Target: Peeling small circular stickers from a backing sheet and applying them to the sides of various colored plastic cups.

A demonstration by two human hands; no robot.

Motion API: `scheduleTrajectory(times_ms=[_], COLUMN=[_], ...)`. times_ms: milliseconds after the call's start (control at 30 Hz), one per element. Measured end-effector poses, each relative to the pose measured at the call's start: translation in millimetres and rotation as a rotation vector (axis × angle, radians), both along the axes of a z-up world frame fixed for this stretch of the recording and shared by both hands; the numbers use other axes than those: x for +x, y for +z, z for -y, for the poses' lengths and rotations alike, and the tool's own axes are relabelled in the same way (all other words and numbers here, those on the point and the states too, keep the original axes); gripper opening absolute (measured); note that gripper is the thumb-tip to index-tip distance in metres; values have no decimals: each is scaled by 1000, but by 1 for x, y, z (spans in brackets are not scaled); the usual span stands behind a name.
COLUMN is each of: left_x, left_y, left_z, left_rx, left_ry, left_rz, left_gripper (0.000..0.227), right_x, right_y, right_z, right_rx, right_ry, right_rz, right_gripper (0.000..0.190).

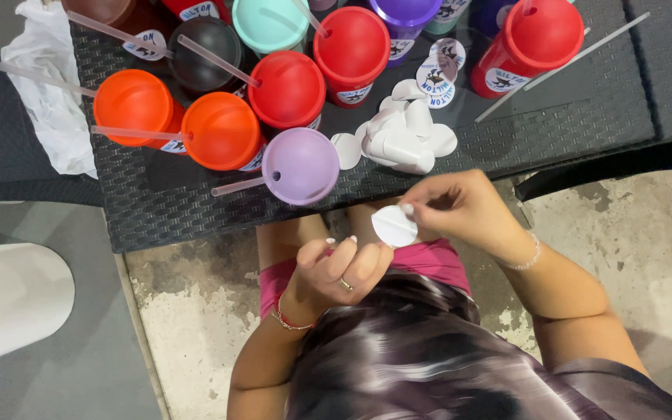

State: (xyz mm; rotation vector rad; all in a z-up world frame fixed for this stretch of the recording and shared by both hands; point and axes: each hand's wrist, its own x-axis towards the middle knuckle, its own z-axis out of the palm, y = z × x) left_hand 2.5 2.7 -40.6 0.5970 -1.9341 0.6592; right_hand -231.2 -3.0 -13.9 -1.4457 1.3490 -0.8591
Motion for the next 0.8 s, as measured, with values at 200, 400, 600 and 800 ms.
scheduleTrajectory(times_ms=[200, 400, 600, 800], left_x=[-3, -11, -9, 4], left_y=[-1, 5, -3, -88], left_z=[-8, -14, -20, -23], left_rx=[309, 828, 787, 768], left_ry=[-28, -171, -96, 100], left_rz=[-197, -651, -741, -924], left_gripper=[10, 20, 37, 48], right_x=[-32, -17, 18, 37], right_y=[-34, 5, -8, -13], right_z=[60, 49, -14, -29], right_rx=[-94, -661, -306, -345], right_ry=[-217, -191, -8, -45], right_rz=[-160, -546, 75, -16], right_gripper=[12, 26, 15, 7])
